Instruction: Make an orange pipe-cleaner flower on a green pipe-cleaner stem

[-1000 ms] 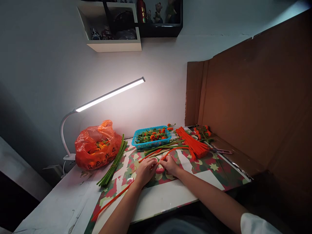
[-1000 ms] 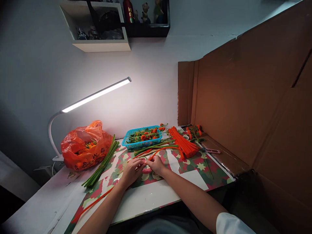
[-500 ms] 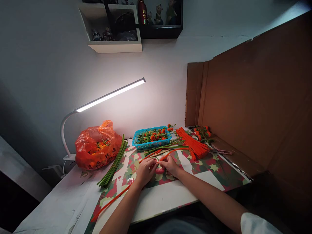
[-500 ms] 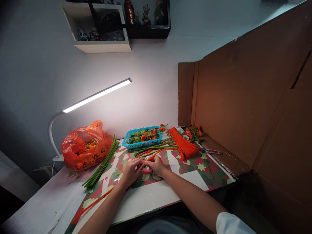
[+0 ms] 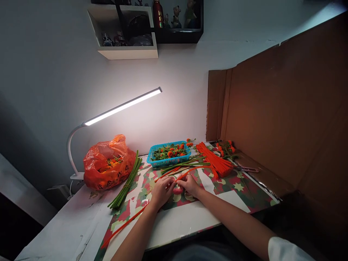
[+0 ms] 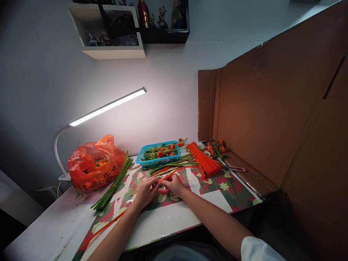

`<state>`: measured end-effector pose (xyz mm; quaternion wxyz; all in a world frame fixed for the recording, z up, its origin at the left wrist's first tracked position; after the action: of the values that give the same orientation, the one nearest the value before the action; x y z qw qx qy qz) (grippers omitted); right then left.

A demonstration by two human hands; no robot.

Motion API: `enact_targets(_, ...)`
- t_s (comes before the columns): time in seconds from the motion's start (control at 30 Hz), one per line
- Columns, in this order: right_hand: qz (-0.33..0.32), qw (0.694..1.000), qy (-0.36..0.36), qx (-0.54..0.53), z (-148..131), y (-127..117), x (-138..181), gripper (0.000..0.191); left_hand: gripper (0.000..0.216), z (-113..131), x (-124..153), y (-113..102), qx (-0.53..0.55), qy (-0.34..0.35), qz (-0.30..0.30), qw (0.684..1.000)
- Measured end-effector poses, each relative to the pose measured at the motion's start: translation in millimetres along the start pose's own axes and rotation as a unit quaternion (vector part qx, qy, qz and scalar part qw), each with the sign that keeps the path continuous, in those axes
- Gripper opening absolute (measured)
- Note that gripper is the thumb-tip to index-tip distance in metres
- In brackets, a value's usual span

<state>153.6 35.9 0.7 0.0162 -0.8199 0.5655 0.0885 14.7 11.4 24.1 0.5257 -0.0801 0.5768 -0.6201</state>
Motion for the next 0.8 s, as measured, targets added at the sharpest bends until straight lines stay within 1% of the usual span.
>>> enact_targets(0.37,-0.007,1.000,-0.017,0.016,6.7,-1.7,-2.6,0.022,0.025,0.4,-0.1,0.2,0.006,0.003,-0.003,1.000)
enact_targets(0.5,-0.006,1.000,-0.015,0.014,4.0,-1.7,-1.4,0.020,0.023,1.1,0.2,-0.1,0.007,0.002,-0.006,1.000)
enact_targets(0.67,-0.029,0.999,-0.025,0.008,-0.4,-0.6,-0.1,0.019,0.023,0.1,0.1,0.5,0.008,-0.001,-0.008,1.000)
enact_targets(0.8,-0.030,0.999,-0.026,0.004,0.6,-0.4,-1.0,0.019,0.023,-0.3,-0.2,0.8,0.011,0.001,-0.011,1.000)
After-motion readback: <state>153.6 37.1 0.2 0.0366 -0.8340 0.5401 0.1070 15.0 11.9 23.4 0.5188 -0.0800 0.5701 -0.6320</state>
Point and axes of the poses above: each hand's wrist, its own x-axis away from the middle knuckle, its own y-axis out of the palm, z = x × y, the point moved 3 cm from there along -x, towards the middle knuckle, and after that the axes turned 5 degrees about -z, right-handed, at the moved point
